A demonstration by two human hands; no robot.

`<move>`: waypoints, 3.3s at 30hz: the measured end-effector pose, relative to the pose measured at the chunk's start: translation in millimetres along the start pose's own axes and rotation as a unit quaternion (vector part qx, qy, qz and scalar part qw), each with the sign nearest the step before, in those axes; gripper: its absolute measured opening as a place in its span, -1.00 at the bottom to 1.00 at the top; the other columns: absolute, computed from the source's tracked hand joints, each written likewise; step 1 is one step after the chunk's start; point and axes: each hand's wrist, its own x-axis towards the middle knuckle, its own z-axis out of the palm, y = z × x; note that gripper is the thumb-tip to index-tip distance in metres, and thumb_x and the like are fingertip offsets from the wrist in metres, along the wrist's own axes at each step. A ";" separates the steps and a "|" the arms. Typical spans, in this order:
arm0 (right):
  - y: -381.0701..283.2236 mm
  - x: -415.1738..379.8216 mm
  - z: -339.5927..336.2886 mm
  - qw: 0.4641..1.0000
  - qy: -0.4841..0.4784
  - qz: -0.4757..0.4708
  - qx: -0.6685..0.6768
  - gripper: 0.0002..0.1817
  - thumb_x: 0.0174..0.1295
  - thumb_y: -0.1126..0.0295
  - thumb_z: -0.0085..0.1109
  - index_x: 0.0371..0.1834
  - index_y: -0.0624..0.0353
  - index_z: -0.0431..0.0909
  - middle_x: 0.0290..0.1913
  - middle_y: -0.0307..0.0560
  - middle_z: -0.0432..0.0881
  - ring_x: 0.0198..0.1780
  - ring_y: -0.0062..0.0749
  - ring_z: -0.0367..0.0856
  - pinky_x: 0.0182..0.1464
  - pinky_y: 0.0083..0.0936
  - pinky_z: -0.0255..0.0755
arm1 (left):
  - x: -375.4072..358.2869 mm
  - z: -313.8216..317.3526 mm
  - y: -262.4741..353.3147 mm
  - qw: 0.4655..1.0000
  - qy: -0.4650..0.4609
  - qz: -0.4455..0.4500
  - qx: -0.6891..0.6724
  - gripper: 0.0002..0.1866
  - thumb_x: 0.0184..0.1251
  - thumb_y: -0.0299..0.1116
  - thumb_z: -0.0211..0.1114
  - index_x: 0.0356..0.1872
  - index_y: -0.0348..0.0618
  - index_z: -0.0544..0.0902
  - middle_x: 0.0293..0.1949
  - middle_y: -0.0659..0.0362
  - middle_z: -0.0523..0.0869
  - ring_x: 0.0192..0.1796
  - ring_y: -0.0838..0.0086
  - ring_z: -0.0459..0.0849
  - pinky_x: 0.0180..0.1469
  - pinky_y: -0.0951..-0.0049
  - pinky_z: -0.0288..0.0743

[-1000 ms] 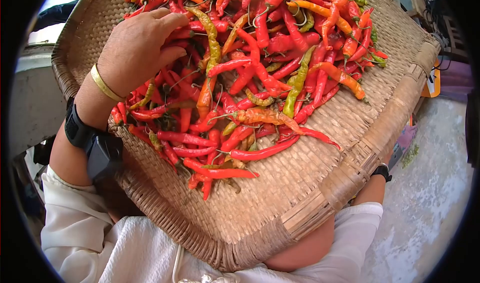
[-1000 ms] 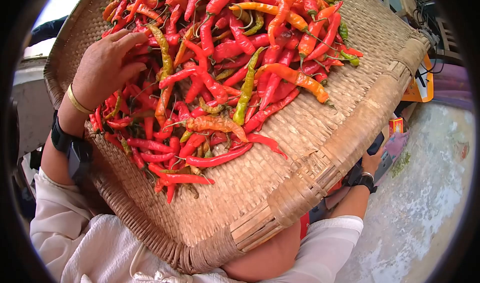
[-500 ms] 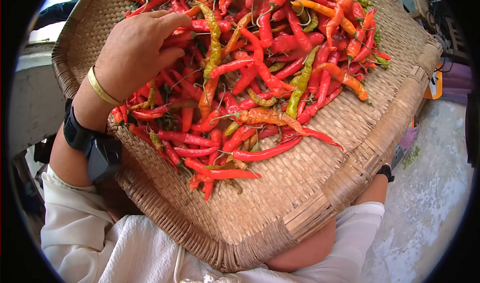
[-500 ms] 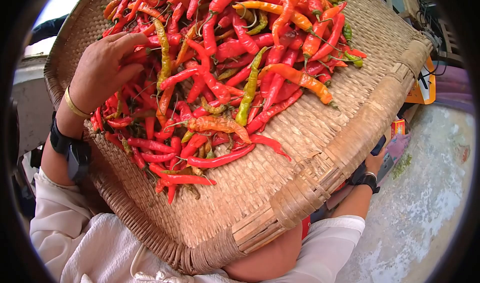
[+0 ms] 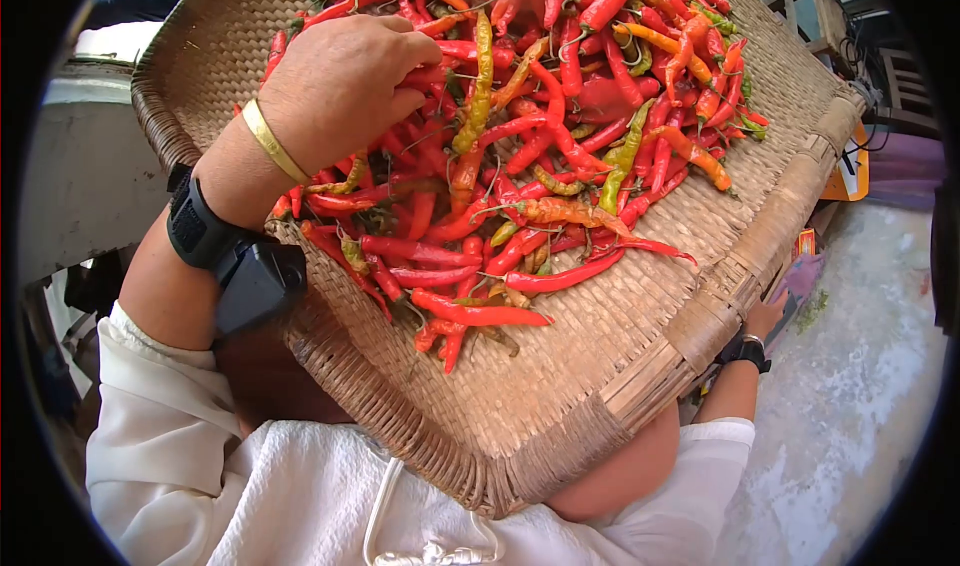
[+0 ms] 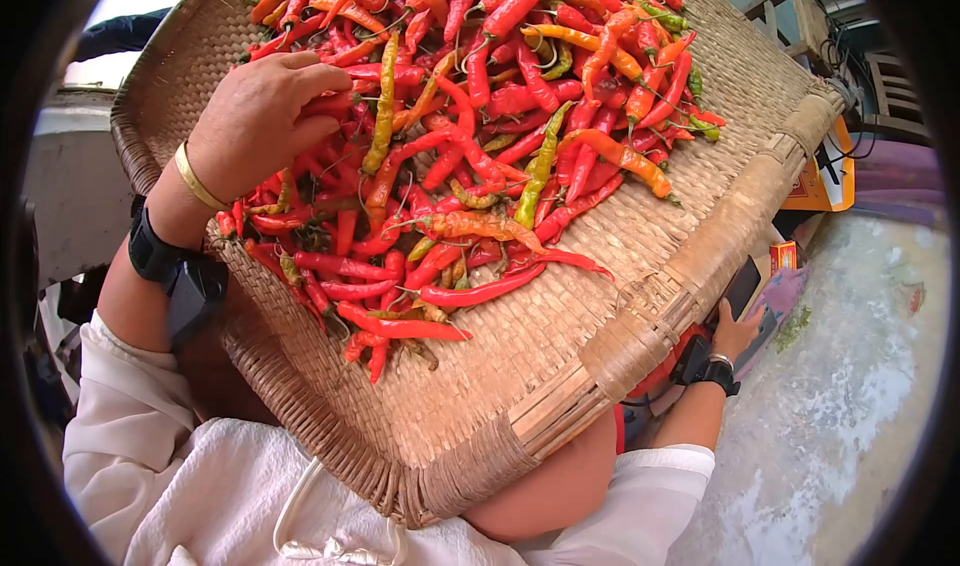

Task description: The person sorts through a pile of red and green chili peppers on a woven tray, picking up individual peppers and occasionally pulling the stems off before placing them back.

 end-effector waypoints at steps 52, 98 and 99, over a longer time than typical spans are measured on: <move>-286.7 -343.3 -285.5 0.871 -0.235 -0.313 0.296 -0.41 0.01 0.30 0.16 0.13 0.28 0.25 0.03 -0.04 0.43 -0.05 -0.32 0.47 0.04 -0.48 0.27 | -8.2 -6.3 22.8 0.963 0.033 0.034 -0.266 -0.77 0.16 -0.31 0.08 -0.51 -0.30 0.48 -0.58 -0.15 0.52 -0.43 -0.01 0.53 -0.40 0.17 0.38; -353.6 -234.9 -124.5 0.816 -0.312 -0.453 -0.177 -0.76 -0.12 0.32 0.20 -0.35 0.15 0.56 -0.36 -0.03 0.59 -0.22 -0.12 0.56 -0.17 -0.26 0.42 | 21.1 12.3 25.9 0.985 -0.015 0.034 -0.168 -0.61 0.01 -0.23 0.26 -0.15 -0.21 0.50 -0.06 -0.10 0.50 -0.09 0.08 0.54 -0.10 0.20 0.45; -351.3 -235.9 -119.2 0.816 -0.296 -0.465 -0.176 -0.78 -0.11 0.32 0.19 -0.37 0.14 0.57 -0.38 -0.04 0.59 -0.25 -0.11 0.57 -0.19 -0.27 0.43 | 22.4 16.0 27.7 0.985 -0.015 0.037 -0.166 -0.61 0.01 -0.23 0.26 -0.15 -0.21 0.50 -0.06 -0.10 0.50 -0.09 0.08 0.54 -0.10 0.20 0.45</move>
